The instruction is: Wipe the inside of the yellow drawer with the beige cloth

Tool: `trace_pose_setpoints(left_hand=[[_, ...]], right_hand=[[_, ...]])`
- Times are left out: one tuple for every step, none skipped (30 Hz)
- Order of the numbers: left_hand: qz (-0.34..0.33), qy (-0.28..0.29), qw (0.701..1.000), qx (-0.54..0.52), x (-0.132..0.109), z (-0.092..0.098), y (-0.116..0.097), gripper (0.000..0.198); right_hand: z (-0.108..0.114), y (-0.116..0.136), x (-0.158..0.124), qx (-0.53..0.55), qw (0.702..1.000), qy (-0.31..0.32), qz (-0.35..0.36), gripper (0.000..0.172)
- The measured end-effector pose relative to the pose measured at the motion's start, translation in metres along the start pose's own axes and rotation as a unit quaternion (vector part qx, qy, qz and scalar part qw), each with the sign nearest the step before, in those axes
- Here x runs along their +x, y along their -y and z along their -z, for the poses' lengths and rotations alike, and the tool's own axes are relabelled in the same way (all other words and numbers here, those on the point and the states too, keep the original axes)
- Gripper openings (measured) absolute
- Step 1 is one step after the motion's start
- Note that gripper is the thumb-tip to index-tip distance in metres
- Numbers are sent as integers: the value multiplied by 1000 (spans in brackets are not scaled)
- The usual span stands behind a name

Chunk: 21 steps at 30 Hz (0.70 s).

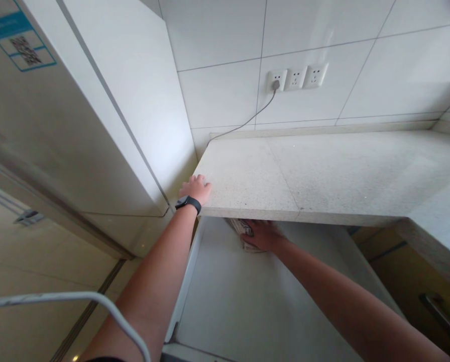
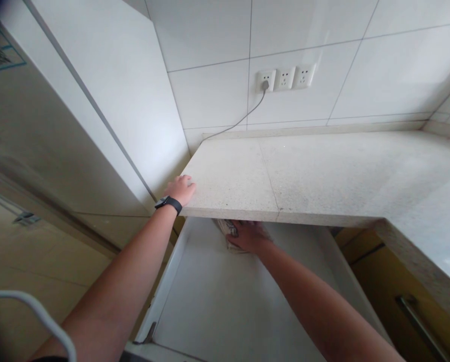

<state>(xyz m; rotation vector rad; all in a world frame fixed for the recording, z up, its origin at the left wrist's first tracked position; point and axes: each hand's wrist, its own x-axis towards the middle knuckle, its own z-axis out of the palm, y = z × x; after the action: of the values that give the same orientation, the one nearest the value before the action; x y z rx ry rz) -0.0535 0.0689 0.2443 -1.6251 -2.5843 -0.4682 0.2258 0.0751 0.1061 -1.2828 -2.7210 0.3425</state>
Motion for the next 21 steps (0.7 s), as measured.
trace_pose_setpoints(left_hand=[[0, -1, 1000, 0, 0, 0, 0, 50], [0, -1, 1000, 0, 0, 0, 0, 50], [0, 0, 1000, 0, 1, -1, 0, 49], [0, 1, 1000, -1, 1, -1, 1, 49], [-1, 2, 1000, -2, 1, -1, 1, 50], [-2, 2, 1000, -2, 1, -1, 1, 50], [-3, 3, 1000, -3, 1, -1, 1, 50], [-4, 4, 1000, -3, 1, -1, 2, 51], [-4, 5, 1000, -4, 1, -1, 2, 51], [-5, 6, 1000, -3, 1, -1, 2, 51], [-6, 7, 1000, -3, 1, -1, 2, 51], [-7, 8, 1000, -3, 1, -1, 2, 51], [-8, 7, 1000, -2, 1, -1, 3, 52], [-9, 7, 1000, -1, 1, -1, 3, 52], [-10, 5, 1000, -1, 1, -1, 3, 52], [-11, 4, 1000, 0, 1, -1, 3, 52], [-11, 4, 1000, 0, 1, -1, 3, 52], [-12, 4, 1000, 0, 1, -1, 3, 52], [-12, 3, 1000, 0, 1, -2, 3, 52], [-13, 3, 1000, -1, 1, -2, 3, 51], [-13, 2, 1000, -1, 2, -2, 4, 51]], right_hand=[[-2, 8, -8, -1, 999, 8, 31, 76], [-4, 17, -18, 0, 997, 20, 72, 78], [-7, 28, -30, 5, 992, 34, 119, 80], [-8, 39, -44, 13, 984, 53, 168, 83], [-10, 49, -57, 23, 975, 72, 210, 86], [-11, 58, -71, 36, 964, 90, 247, 89], [-12, 65, -84, 51, 953, 105, 278, 92], [-12, 71, -95, 67, 943, 118, 304, 94], [-12, 74, -106, 83, 932, 129, 327, 94], [-11, 76, -114, 97, 923, 139, 347, 94], [-10, 75, -120, 109, 914, 148, 362, 92], [-9, 74, -124, 117, 908, 154, 372, 90], [-7, 72, -127, 121, 905, 155, 378, 89], [-6, 69, -128, 122, 904, 152, 381, 88], [-5, 66, -129, 121, 905, 146, 381, 88], [-5, 64, -128, 119, 907, 139, 379, 88], [-5, 62, -128, 117, 909, 133, 377, 88], [-5, 61, -128, 114, 911, 129, 376, 88], [-6, 60, -127, 112, 912, 127, 374, 87], [-6, 60, -128, 111, 913, 125, 373, 87], [-6, 60, -128, 111, 913, 123, 372, 86]])
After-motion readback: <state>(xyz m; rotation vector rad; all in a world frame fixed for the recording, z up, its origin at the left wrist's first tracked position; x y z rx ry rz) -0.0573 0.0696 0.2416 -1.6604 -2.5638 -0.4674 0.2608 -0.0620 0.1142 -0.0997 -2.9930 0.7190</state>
